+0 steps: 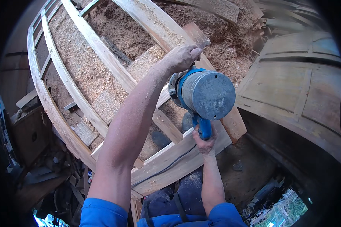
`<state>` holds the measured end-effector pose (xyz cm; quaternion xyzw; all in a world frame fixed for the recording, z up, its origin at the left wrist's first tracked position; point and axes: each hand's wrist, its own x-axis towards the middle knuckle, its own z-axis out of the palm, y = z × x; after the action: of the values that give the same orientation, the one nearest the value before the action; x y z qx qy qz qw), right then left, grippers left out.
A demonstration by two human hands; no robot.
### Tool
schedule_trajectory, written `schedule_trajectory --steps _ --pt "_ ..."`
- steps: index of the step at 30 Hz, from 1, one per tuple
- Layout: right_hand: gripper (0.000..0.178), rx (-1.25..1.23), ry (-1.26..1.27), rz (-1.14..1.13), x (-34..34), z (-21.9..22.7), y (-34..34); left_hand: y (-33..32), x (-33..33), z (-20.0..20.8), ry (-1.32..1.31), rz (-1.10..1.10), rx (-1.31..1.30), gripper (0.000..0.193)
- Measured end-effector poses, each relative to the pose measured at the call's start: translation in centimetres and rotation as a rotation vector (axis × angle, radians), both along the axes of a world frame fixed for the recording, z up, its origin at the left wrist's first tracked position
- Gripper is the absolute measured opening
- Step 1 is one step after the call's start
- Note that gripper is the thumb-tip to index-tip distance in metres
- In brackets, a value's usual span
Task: The person uses a router to shape the internal edges of a wooden door frame, moving the tool along the wooden slats while working in a sawdust-covered shop.
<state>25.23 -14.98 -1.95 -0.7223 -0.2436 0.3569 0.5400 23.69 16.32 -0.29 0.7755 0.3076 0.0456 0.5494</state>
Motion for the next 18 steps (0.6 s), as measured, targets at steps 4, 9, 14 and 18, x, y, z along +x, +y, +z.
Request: schedule_trajectory --steps 4,9,14,18 --pt "0.025 0.005 -0.002 0.046 -0.4 0.5 -0.3 -0.4 -0.9 -0.4 -0.010 0.022 0.001 0.046" --pt "0.025 -0.017 -0.011 0.058 -1.9 -0.3 -1.4 -1.1 -2.0 -0.1 0.022 0.043 -0.055 0.044" --pt "0.029 0.008 -0.081 -0.015 -3.9 0.4 -0.6 -0.6 -2.4 -0.1 0.031 0.009 -0.053 0.039" --pt "0.031 -0.063 0.016 0.040 -3.2 -0.4 -0.9 -0.2 -1.2 0.5 0.066 -0.025 -0.035 0.038"
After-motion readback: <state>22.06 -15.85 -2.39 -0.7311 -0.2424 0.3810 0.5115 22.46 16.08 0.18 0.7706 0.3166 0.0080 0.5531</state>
